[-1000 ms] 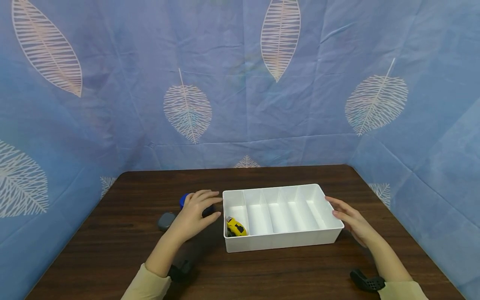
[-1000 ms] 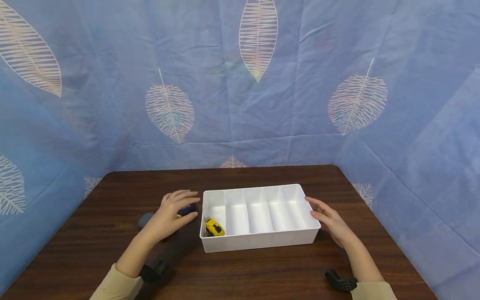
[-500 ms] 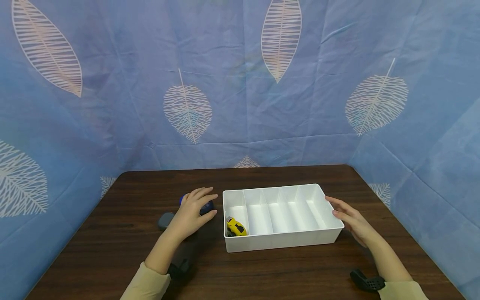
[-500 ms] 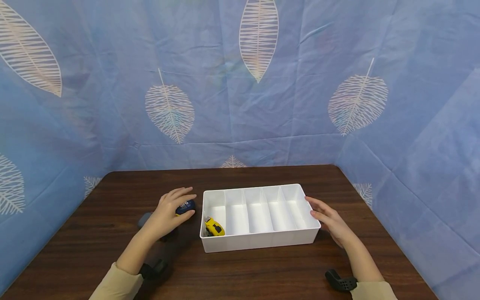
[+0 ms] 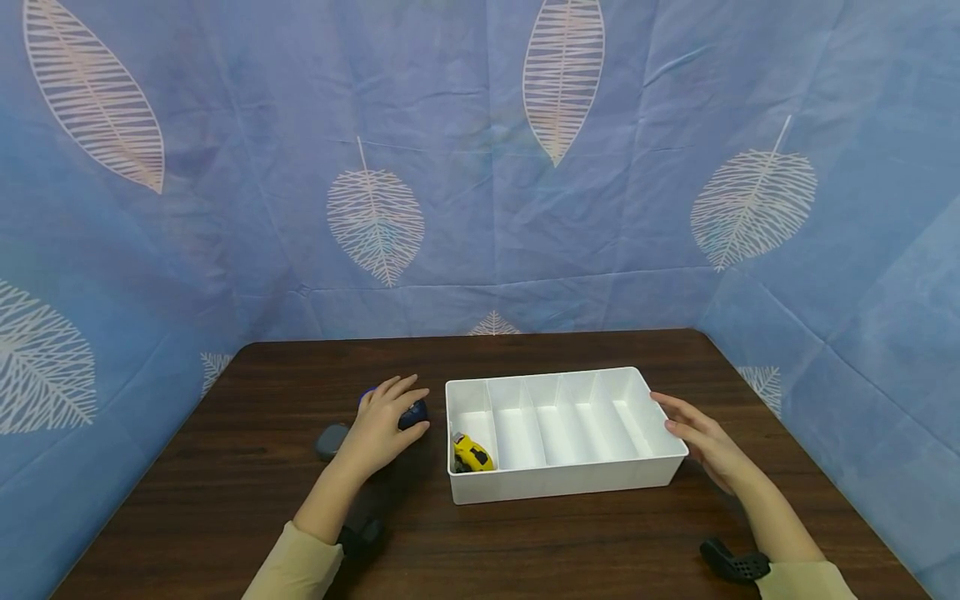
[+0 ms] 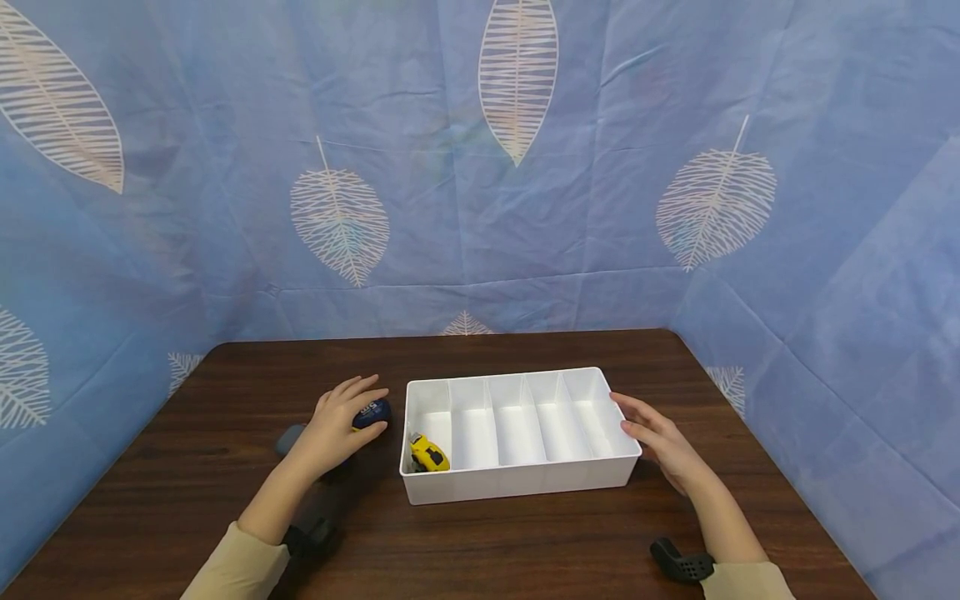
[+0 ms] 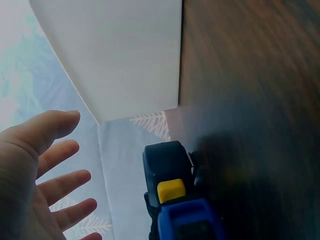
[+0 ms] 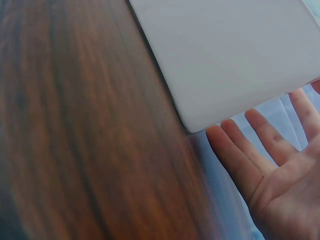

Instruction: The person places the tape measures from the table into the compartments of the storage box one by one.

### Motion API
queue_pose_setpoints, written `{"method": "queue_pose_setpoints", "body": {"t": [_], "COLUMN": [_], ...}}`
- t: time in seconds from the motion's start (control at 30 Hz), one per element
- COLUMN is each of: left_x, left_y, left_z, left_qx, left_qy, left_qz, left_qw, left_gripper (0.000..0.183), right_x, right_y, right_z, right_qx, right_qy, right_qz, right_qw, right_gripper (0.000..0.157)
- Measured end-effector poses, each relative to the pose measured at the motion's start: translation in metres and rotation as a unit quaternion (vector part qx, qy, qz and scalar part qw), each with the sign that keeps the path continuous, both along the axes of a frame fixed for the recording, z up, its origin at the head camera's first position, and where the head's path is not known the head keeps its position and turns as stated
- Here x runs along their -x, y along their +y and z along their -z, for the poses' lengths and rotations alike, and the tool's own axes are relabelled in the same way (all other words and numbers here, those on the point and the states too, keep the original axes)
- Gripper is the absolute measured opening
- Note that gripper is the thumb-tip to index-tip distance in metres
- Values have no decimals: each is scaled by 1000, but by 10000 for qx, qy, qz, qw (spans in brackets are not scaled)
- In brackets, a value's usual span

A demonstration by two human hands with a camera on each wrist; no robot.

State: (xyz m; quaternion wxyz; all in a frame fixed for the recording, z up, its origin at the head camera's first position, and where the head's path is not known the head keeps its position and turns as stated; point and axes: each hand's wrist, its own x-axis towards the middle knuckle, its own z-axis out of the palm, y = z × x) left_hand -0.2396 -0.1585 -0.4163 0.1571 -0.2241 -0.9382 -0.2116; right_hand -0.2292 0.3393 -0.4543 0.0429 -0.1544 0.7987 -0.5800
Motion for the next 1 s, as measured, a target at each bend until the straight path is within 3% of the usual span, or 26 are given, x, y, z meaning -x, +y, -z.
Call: {"method": "queue_pose_setpoints", "body": {"t": [0.43, 0.7, 1.0], "left_x": [6, 12, 14], "left_y": [-1, -5, -7], "left_z": [6, 15, 17], "left_qx": [-102, -26, 26], "left_qy": [-301, -547, -868], "left_qz": [-6, -265, -459], "left_qw": [9995, 9981, 9952], "left_gripper": [52, 57, 63], "right_x": [0, 0, 0], "right_y": [0, 1, 0], "right_z": [0, 0, 0], "right_qx": [-62, -115, -43], "right_qy": [-59, -14, 45], "right_qz": [25, 16, -34], "right_qw": [10000, 9999, 10000], "right_gripper": [51, 51, 50]}}
